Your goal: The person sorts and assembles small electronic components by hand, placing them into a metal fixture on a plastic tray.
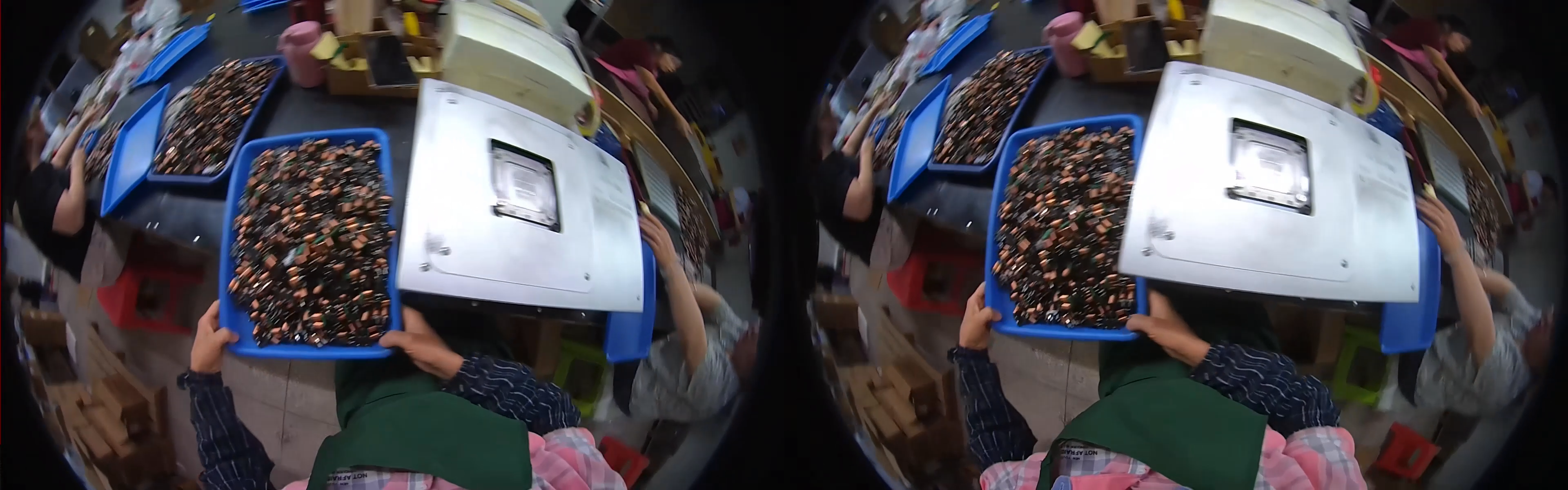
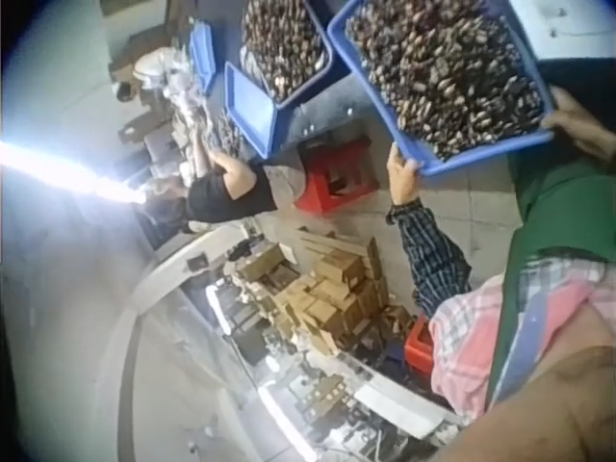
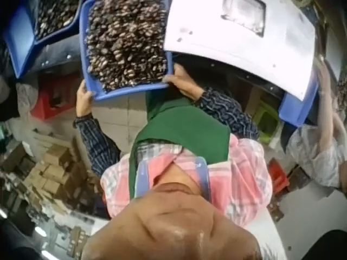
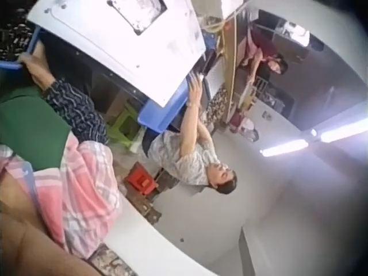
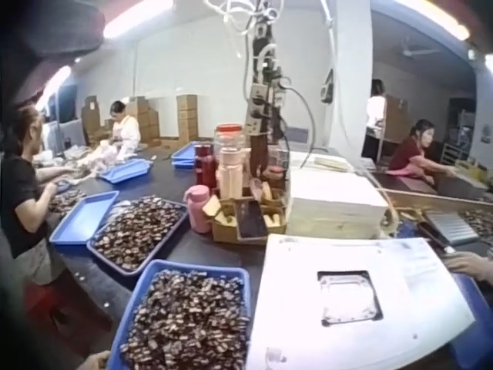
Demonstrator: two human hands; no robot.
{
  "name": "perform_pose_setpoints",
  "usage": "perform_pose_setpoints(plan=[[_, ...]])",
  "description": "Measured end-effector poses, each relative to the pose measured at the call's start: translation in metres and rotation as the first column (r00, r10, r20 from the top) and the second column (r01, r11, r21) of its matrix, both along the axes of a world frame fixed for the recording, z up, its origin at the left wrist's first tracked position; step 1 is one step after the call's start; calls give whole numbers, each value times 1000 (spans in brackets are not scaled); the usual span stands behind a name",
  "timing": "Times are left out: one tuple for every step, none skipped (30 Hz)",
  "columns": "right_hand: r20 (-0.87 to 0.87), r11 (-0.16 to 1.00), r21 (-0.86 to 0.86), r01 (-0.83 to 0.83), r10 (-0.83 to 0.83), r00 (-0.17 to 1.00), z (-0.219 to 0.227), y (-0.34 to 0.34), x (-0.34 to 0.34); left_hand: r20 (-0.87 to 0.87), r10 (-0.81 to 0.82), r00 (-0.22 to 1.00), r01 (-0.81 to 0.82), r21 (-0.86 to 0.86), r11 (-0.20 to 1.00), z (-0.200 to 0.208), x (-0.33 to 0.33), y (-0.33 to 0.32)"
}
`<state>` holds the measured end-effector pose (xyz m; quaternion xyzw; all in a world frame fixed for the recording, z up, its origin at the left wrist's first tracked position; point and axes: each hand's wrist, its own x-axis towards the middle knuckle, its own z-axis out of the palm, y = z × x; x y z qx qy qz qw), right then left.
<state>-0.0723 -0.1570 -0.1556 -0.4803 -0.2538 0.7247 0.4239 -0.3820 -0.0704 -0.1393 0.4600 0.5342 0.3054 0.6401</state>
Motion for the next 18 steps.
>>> perform_pose_setpoints(plan=[[17, 997, 13, 71, -71, 997, -10, -2, -1, 68, 18, 998, -18, 2, 1000, 1, 13, 4], [-37, 995, 15, 94, -93, 995, -11, -1, -1, 49, -32, 998, 34, -39, 999, -1, 13, 9], [69, 996, -50, 79, -76, 995, -15, -1, -2, 21, -73, 997, 75, -77, 994, 0, 10, 13], [-5, 998, -6, 70, -70, 998, -18, -2, -1, 82, -41, 996, 49, -101, 994, 3, 23, 11], [19, 998, -2, 58, -58, 998, -19, -2, 0, 133, 2, 991, 15, -127, 992, 7, 32, 9], [46, 996, -13, 92, -91, 995, -17, -4, -1, 227, 46, 973, -18, -124, 992, 6, 35, 5], [70, 993, -23, 117, -115, 991, -14, -8, -1, 228, 33, 973, -6, -121, 993, 5, 41, 5], [152, 992, 69, 103, -113, 982, -10, -10, 1, 209, 22, 978, -2, -96, 995, 4, 39, 2], [226, 984, 159, 78, -113, 968, -12, -12, 2, 184, 18, 983, -4, -72, 997, 7, 38, 0], [240, 981, 118, 156, -181, 954, -23, -20, -1, 230, 63, 971, -53, -50, 997, 8, 48, -9], [201, 987, 136, 89, -115, 973, 3, -22, 3, 166, 15, 986, -13, -18, 1000, 8, 39, -17], [181, 970, 203, 133, -170, 969, 10, -29, -2, 192, 21, 981, -18, -18, 1000, -3, 26, -27], [256, 950, 284, 129, -204, 945, 9, -41, -10, 158, 33, 987, -36, 14, 999, -4, 14, -46], [310, 954, 287, 84, -175, 934, 16, -56, -19, 208, 96, 973, -107, 41, 993, 8, 10, -73], [366, 957, 288, 43, -152, 918, 26, -76, -30, 262, 151, 953, -174, 64, 983, 19, 7, -104], [354, 954, 299, 10, -121, 927, 34, -96, -42, 253, 185, 950, -210, 78, 974, 28, -5, -135], [319, 943, 332, -7, -105, 942, 44, -120, -52, 275, 195, 941, -224, 78, 971, 39, -15, -167], [279, 932, 361, -28, -80, 957, 54, -144, -64, 291, 213, 933, -245, 77, 966, 49, -30, -200]])
